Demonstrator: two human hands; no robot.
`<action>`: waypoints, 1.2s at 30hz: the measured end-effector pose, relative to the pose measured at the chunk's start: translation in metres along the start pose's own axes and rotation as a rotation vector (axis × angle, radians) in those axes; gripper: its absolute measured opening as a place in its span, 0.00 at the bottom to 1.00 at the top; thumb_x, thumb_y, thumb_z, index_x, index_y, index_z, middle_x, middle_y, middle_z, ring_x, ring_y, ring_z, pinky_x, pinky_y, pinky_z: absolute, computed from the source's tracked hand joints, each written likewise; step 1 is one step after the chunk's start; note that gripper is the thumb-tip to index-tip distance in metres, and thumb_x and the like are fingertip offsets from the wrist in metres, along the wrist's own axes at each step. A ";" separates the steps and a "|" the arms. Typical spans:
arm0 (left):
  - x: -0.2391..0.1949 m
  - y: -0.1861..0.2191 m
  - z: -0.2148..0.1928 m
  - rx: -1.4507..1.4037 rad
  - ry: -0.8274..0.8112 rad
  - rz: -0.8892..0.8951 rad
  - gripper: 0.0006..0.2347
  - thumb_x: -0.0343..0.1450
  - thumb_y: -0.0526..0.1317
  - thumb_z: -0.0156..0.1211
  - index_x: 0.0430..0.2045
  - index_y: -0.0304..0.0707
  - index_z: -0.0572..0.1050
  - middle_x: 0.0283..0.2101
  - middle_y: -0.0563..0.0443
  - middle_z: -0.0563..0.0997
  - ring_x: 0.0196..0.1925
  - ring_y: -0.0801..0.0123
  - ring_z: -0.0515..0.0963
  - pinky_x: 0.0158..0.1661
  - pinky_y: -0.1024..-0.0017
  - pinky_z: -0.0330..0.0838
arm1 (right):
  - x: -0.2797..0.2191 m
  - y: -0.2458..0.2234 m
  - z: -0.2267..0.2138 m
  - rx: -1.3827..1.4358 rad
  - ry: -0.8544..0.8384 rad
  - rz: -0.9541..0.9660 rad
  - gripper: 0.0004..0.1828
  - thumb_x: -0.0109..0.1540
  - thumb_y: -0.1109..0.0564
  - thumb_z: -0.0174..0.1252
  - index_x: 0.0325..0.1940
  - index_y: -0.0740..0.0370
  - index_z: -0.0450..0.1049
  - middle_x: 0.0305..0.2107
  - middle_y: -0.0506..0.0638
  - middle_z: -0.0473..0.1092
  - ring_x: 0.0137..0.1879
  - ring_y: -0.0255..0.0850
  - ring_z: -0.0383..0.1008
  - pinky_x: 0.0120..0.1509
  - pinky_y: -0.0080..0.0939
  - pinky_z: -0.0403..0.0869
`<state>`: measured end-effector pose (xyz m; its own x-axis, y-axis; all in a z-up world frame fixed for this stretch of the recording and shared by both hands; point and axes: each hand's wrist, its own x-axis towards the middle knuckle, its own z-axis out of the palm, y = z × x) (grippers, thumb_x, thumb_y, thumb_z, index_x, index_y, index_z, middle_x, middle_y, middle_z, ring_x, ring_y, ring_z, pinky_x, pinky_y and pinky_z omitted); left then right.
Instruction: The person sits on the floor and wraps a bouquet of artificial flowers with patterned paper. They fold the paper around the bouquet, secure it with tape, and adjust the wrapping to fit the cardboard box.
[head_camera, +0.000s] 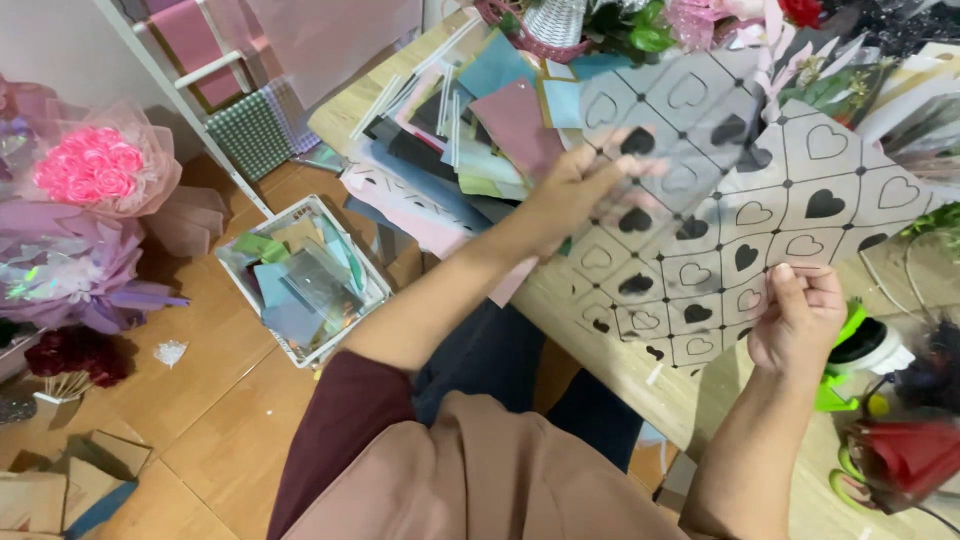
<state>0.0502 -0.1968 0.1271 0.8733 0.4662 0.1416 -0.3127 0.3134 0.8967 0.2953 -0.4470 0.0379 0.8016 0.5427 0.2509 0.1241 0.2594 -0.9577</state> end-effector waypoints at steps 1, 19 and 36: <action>0.027 -0.023 -0.012 -0.003 -0.003 0.000 0.29 0.77 0.39 0.49 0.74 0.31 0.46 0.57 0.48 0.81 0.36 0.76 0.84 0.23 0.87 0.75 | -0.002 0.001 -0.004 -0.004 0.002 -0.001 0.07 0.70 0.59 0.62 0.44 0.55 0.68 0.27 0.46 0.66 0.23 0.31 0.63 0.22 0.28 0.71; 0.037 -0.086 0.021 0.610 0.220 0.374 0.33 0.75 0.54 0.61 0.73 0.44 0.55 0.69 0.32 0.66 0.72 0.42 0.66 0.68 0.48 0.62 | -0.025 0.050 -0.024 0.205 0.191 -0.008 0.06 0.67 0.63 0.61 0.45 0.58 0.70 0.30 0.47 0.75 0.32 0.31 0.77 0.35 0.33 0.82; 0.002 -0.110 0.018 -0.145 0.519 0.312 0.07 0.73 0.28 0.59 0.43 0.36 0.76 0.41 0.51 0.83 0.42 0.73 0.83 0.47 0.72 0.84 | -0.002 0.041 0.000 -0.472 0.258 -0.215 0.26 0.62 0.57 0.71 0.63 0.60 0.73 0.50 0.54 0.72 0.55 0.45 0.71 0.55 0.47 0.74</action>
<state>0.0930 -0.2452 0.0363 0.4489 0.8837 0.1328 -0.6033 0.1901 0.7745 0.2983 -0.4373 -0.0020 0.8390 0.2893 0.4608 0.4997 -0.0743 -0.8630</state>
